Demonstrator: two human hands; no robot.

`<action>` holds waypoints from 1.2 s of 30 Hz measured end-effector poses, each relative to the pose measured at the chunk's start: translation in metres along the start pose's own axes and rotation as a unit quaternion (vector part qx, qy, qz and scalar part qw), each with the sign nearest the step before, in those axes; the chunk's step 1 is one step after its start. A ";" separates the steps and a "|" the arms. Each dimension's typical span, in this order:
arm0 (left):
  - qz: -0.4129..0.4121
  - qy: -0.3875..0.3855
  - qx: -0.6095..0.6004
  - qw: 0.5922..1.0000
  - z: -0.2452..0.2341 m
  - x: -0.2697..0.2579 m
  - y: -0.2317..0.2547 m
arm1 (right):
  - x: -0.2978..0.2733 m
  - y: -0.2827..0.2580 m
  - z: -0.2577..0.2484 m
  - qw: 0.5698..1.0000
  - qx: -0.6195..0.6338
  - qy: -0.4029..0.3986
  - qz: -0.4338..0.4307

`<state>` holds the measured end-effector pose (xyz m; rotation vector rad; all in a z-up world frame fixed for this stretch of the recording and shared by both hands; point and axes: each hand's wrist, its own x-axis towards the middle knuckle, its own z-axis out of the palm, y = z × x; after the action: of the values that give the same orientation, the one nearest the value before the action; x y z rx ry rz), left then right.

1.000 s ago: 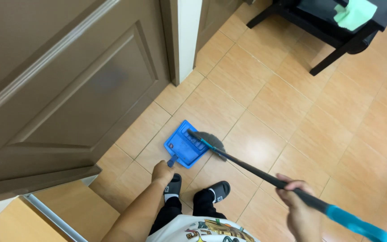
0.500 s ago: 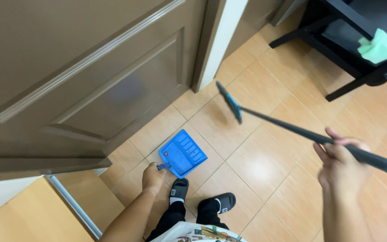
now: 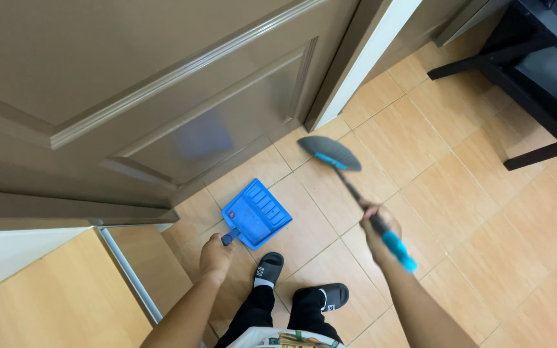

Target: The person sweeps a tiled floor using a broom and dustpan. They move a blue chair to access the area underneath, then proceed to sweep debris into the dustpan. The person continues sweeping around furniture and near a doorway.

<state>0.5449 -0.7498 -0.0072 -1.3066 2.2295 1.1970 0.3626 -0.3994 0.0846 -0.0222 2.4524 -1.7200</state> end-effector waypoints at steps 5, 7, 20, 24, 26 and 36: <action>0.015 0.006 0.016 1.000 -0.004 0.006 0.006 | -0.078 -0.037 -0.018 0.996 -0.067 -0.056 -0.002; -0.001 -0.030 0.030 0.999 -0.007 0.008 0.013 | -0.097 -0.044 -0.036 0.995 -0.022 -0.064 0.076; 0.033 -0.021 0.068 0.997 0.006 0.034 0.000 | -0.072 -0.133 -0.191 0.969 0.175 0.166 0.050; 0.020 0.002 0.028 0.999 -0.017 0.020 -0.001 | -0.057 -0.135 -0.143 0.972 0.193 0.132 0.009; 0.027 0.015 0.039 0.999 -0.031 0.012 -0.003 | -0.051 -0.132 -0.105 0.970 0.189 0.150 0.030; -0.002 0.047 0.072 0.996 -0.067 -0.007 -0.017 | -0.103 -0.085 -0.009 0.992 0.034 -0.003 0.118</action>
<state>0.5728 -0.8023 0.0290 -1.3340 2.3287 0.9728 0.4568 -0.4102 0.1789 0.2590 2.2824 -1.6941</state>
